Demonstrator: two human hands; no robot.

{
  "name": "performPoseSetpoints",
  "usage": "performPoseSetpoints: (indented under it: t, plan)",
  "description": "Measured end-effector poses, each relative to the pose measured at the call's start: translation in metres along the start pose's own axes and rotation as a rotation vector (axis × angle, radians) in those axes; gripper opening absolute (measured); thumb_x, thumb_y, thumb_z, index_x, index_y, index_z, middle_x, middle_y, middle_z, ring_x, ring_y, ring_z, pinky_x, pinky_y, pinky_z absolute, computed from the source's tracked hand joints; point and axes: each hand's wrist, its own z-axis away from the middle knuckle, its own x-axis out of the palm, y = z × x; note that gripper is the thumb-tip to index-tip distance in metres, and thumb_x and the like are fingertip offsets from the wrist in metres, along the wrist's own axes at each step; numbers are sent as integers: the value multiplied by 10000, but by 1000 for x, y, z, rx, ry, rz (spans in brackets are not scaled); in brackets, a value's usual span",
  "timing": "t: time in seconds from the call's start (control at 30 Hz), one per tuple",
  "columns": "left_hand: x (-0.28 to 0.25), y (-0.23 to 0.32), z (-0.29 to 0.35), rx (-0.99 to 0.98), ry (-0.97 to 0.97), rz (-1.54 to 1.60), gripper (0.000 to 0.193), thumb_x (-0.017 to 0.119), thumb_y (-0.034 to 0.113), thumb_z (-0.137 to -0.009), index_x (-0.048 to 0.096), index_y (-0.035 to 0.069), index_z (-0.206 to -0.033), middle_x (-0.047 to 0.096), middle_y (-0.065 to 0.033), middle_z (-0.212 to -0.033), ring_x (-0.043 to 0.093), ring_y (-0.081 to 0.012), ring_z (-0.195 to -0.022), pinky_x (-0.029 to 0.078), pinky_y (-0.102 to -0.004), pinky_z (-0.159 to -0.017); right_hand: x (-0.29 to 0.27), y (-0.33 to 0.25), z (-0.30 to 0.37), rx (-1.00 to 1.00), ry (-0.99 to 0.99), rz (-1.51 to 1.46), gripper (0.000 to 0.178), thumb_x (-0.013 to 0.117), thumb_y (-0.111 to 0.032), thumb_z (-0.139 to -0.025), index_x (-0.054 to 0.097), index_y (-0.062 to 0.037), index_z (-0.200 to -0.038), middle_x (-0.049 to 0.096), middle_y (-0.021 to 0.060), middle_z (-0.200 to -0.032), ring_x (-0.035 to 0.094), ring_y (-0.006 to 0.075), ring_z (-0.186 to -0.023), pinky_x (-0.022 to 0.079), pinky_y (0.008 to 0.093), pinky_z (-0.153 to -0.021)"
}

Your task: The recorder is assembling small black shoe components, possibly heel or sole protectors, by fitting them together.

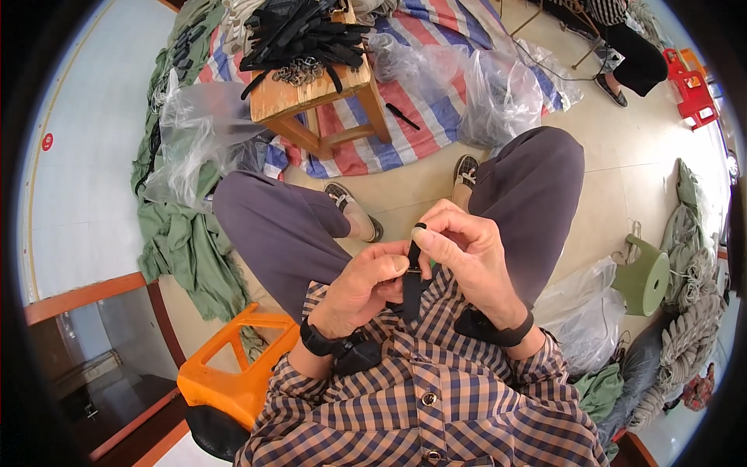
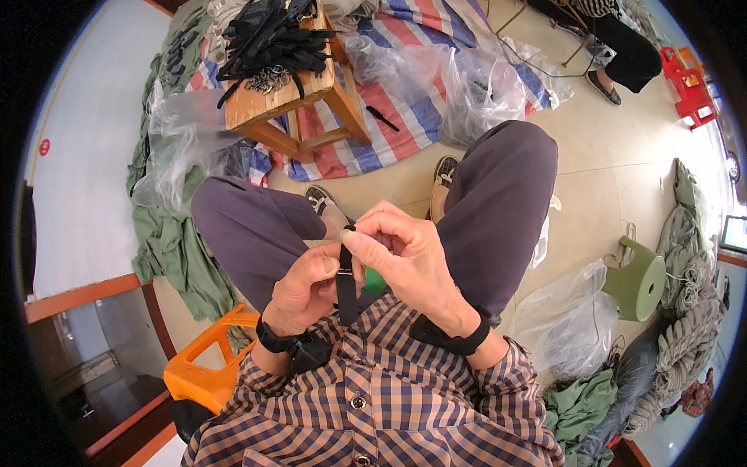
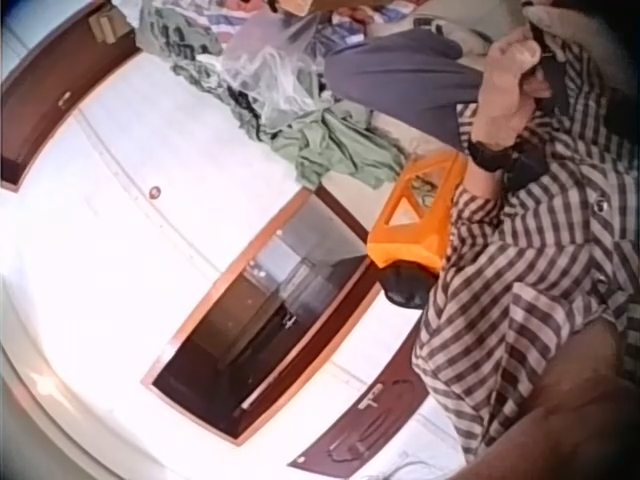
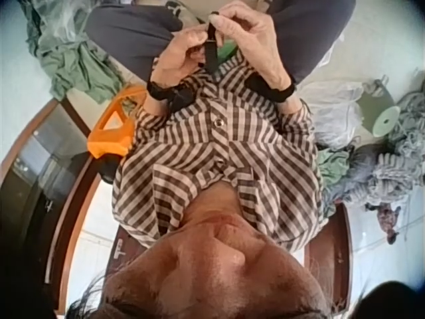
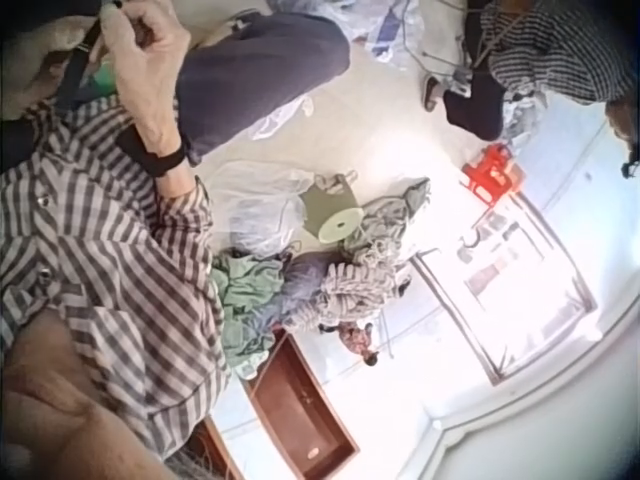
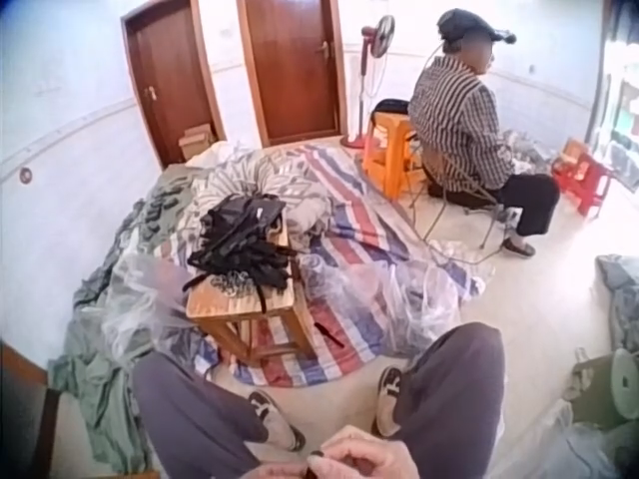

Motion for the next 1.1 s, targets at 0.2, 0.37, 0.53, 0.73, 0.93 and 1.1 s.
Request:
performPoseSetpoints:
  t: [0.2, 0.37, 0.53, 0.73, 0.93, 1.1]
  plan:
    - [-3, 3, 1, 10, 43, -107, 230, 517, 228, -901, 586, 29, -994, 397, 95, -659, 276, -9, -530, 218, -171, -482, -3, 5, -4, 58, -6, -75, 150, 597, -94, -888, 588, 41, -823, 509, 37, -808, 579, 102, -608, 433, 216, -562]
    - [-2, 2, 1, 27, 76, -211, 226, 502, 205, -903, 588, 21, -1002, 451, 78, -691, 308, -5, -534, 239, -164, -488, -6, 10, -4, 113, 9, -101, 156, 596, -115, -894, 596, 14, -806, 527, 11, -713, 536, 73, -580, 395, 205, -538]
    - [-7, 2, 2, 40, 71, -278, 326, 551, 241, -868, 577, -26, -1052, 587, 12, -861, 426, 0, -595, 324, -139, -516, -5, 12, -3, 132, 14, -156, 161, 595, -124, -897, 596, 14, -813, 526, 4, -700, 531, 68, -579, 394, 205, -533]
    - [-10, 4, -2, 49, -1, -95, 289, 529, 219, -868, 581, -22, -1018, 582, 22, -829, 443, 12, -598, 319, -129, -498, -1, 9, -3, 76, 21, -149, 168, 597, -123, -897, 590, 30, -826, 521, 13, -754, 568, 82, -605, 436, 215, -563]
    - [-7, 9, 0, 44, 76, -163, 273, 530, 186, -867, 579, -21, -1038, 585, 25, -825, 461, 14, -613, 314, -123, -492, -3, 14, -9, 111, 5, -164, 172, 594, -149, -904, 591, 5, -828, 547, 5, -657, 545, 70, -576, 421, 199, -539]
    - [-2, 12, -6, 2, -4, -156, 303, 538, 175, -864, 565, -30, -1086, 593, 30, -847, 461, 16, -626, 316, -123, -493, -5, 6, -4, 87, 67, -158, 168, 594, -160, -902, 593, -6, -833, 555, 2, -632, 535, 63, -575, 423, 197, -535]
